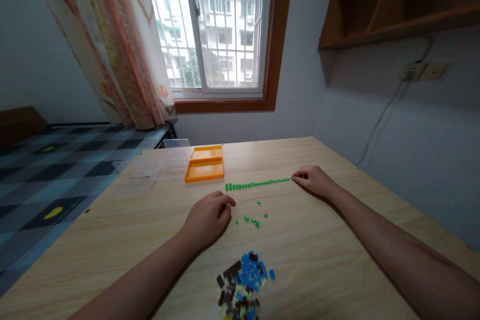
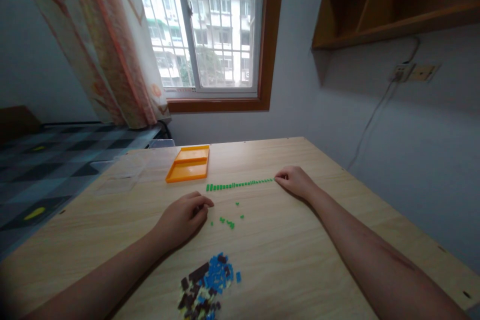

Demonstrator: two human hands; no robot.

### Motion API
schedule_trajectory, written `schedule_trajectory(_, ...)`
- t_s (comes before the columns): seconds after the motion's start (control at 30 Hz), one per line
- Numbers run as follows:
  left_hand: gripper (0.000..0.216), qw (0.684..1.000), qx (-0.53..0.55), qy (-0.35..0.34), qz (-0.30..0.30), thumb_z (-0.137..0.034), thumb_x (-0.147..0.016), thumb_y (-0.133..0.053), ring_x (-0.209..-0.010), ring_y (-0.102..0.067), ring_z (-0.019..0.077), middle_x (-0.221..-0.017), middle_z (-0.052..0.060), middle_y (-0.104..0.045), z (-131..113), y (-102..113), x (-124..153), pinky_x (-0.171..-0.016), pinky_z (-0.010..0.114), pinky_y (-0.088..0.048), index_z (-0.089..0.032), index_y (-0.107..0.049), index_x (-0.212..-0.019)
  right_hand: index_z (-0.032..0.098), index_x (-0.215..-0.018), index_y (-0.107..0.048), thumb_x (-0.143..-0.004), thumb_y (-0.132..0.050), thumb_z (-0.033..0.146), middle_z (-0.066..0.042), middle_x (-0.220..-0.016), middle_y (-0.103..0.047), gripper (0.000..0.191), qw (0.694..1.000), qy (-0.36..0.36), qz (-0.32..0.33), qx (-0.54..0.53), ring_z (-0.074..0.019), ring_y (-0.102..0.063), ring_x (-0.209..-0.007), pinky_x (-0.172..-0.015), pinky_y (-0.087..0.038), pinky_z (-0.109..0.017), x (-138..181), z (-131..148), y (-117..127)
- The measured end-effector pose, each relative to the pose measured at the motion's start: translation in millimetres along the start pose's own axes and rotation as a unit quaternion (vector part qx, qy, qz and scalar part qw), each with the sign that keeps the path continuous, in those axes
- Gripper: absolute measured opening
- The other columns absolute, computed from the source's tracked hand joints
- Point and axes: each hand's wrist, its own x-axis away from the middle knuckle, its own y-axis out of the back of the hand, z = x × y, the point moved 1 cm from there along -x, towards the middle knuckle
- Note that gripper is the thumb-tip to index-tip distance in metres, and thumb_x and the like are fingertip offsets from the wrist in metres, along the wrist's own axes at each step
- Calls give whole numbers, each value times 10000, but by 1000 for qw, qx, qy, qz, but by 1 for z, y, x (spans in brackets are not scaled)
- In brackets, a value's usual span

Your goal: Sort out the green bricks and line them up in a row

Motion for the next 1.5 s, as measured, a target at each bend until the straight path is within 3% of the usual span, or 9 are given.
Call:
schedule_trajectory(0.83,228,1000,5,-4,-3,-163,-884,-525,-918,-648,221,-991,39,-687,1,-2,0,-803,343,-483,-232,-729,-959,198,-945,-791,-909,-605,335,-66,-909,-759,235,1000,13,0,-3,-203,-673,-803,-725,-484,-306,1,-2,2)
schedule_trajectory(1.0,232,1000,7,-4,-2,-146,-880,-531,-921,-649,213,-1003,36,-685,0,-2,0,-802,330,-479,-230,-730,-966,173,-1069,-757,-990,-506,315,-98,-934,-729,299,992,89,-83,9,-188,-647,-813,-726,-475,-294,8,35,8)
schedule_trajectory(1.23,222,1000,-1,-2,-10,-146,-889,-540,-905,-644,204,-983,27,-683,-1,-2,0,-785,312,-466,-241,-729,-959,234,-1063,-750,-980,-561,260,-43,-930,-712,208,972,233,36,-2,-150,-655,-824,-733,-464,-249,22,108,-21)
schedule_trajectory(1.5,217,1000,-8,-1,-11,-147,-883,-540,-909,-644,205,-977,33,-687,-2,-2,0,-776,302,-468,-237,-726,-951,220,-928,-754,-962,-610,246,-15,-878,-715,151,975,217,46,-6,-140,-662,-815,-717,-448,-238,16,116,-34)
